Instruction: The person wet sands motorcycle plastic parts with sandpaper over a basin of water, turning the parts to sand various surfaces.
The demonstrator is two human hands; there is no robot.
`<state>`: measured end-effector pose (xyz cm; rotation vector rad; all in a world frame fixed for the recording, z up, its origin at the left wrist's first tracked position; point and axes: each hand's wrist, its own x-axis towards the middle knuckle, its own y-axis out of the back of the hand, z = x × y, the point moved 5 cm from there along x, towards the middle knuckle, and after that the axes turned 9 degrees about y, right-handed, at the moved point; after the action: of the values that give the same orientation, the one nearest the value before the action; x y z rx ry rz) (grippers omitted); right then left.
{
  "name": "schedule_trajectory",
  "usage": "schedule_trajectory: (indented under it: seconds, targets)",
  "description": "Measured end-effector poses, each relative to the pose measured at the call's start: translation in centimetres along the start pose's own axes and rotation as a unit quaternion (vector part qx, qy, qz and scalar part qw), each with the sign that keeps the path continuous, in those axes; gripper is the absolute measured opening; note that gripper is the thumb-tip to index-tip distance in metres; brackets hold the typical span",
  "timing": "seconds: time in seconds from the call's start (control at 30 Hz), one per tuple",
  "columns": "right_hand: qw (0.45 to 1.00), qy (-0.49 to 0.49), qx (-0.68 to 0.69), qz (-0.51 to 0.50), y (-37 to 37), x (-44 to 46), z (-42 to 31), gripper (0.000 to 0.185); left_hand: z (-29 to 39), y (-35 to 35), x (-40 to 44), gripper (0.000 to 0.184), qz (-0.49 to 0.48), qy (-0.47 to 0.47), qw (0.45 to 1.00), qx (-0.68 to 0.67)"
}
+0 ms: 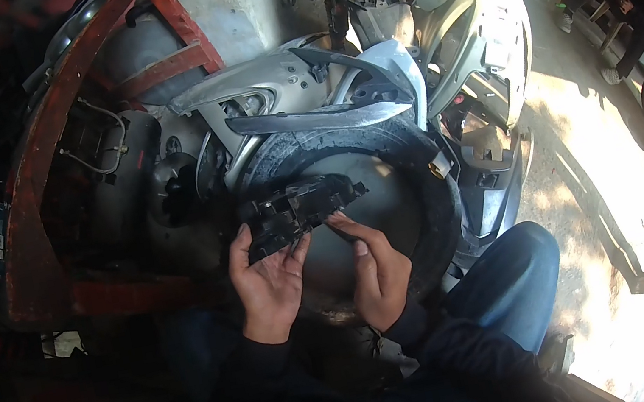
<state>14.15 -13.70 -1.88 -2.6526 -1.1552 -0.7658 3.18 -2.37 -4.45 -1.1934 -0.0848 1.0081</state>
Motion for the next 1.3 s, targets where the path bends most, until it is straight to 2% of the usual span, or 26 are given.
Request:
schedule_trajectory:
  seconds: [0.07,0.13,0.17,0.2,0.27,0.37,0.47,0.53,0.6,0.67,0.7,0.73,0.8,0.87,0.93,0.97,1.07,1.1,1.17,1.2,1.3]
  targets:
    - [1.0,-0.014,0.0,0.001,-0.9,0.5,-0.1,0.028,-0.1,0.7,-0.3,0.039,0.007,-0.009,1.0,0.004]
    - [0.993,0.071,0.028,-0.093,-3.1,0.6,-0.8,0.026,-0.7,1.1,-0.3,0.041,-0.049,0.081,0.996,-0.008]
    - [0.987,0.13,-0.024,-0.097,-3.4,1.0,-1.6,0.03,-1.0,1.2,-0.5,0.041,-0.047,0.082,0.996,-0.007]
    - [0.987,0.129,-0.023,-0.094,-3.2,1.1,-1.2,0.03,-1.1,0.8,-0.7,0.043,-0.029,0.069,0.997,-0.007]
    - [0.967,0.204,-0.099,-0.113,-2.8,1.0,-0.8,0.036,-1.0,0.5,-0.8,0.044,-0.011,0.057,0.998,-0.005]
    - [0.964,0.198,-0.136,-0.115,-2.6,1.0,-1.2,0.042,-1.3,0.2,-0.8,0.044,-0.009,0.023,1.0,0.007]
    - [0.955,0.209,-0.175,-0.12,-2.7,0.6,-0.8,0.045,-1.5,1.2,-0.2,0.045,-0.042,0.029,0.999,0.01]
    - [0.944,0.221,-0.211,-0.127,-2.2,0.7,-0.8,0.045,-2.1,0.3,-0.6,0.047,-0.03,0.036,0.999,0.007]
    - [0.942,0.217,-0.216,-0.138,-1.7,0.6,-1.0,0.048,-2.1,0.6,-0.6,0.05,-0.017,0.04,0.999,0.0]
    - [0.969,0.145,-0.158,-0.123,-1.4,0.7,-1.7,0.051,-2.5,1.5,-0.1,0.055,-0.105,0.112,0.988,0.01]
    - [0.97,0.135,-0.169,-0.113,-1.6,0.6,-1.9,0.051,-2.7,0.9,0.3,0.06,-0.056,0.061,0.996,0.021]
    - [0.97,0.135,-0.169,-0.112,-1.5,0.7,-1.5,0.051,-2.9,0.3,0.2,0.06,-0.057,0.061,0.996,0.021]
    - [0.96,0.163,-0.2,-0.11,-1.0,0.9,-0.5,0.048,-2.6,-0.9,-0.4,0.058,-0.104,0.024,0.994,-0.025]
    - [0.958,0.175,-0.211,-0.084,-0.2,1.5,-0.5,0.043,-2.9,-1.1,-0.3,0.056,-0.112,0.03,0.992,-0.051]
    - [0.966,0.139,-0.201,-0.085,0.9,1.8,-0.1,0.036,-3.1,-0.9,-0.3,0.054,-0.118,0.035,0.989,-0.078]
    - [0.986,0.078,-0.135,-0.055,0.9,1.9,-0.2,0.032,-3.4,-0.7,-0.2,0.052,-0.131,0.046,0.987,-0.082]
    - [0.995,0.049,-0.058,-0.064,0.9,1.9,-1.0,0.032,-3.3,-0.9,-0.1,0.048,-0.132,0.046,0.987,-0.077]
    - [0.995,0.046,-0.058,-0.062,1.1,1.8,-0.7,0.032,-3.0,-0.7,-0.2,0.047,-0.117,0.035,0.99,-0.065]
    - [0.977,0.095,-0.169,-0.084,1.3,1.9,-0.3,0.036,-2.9,-0.8,-0.3,0.047,-0.125,0.038,0.989,-0.065]
    - [0.977,0.099,-0.169,-0.086,1.2,1.9,-0.5,0.036,-2.8,-0.9,-0.1,0.047,-0.135,0.037,0.988,-0.069]
    - [0.977,0.061,-0.182,-0.094,0.8,1.2,-0.6,0.039,-2.5,-0.2,-0.1,0.047,-0.131,0.058,0.986,-0.087]
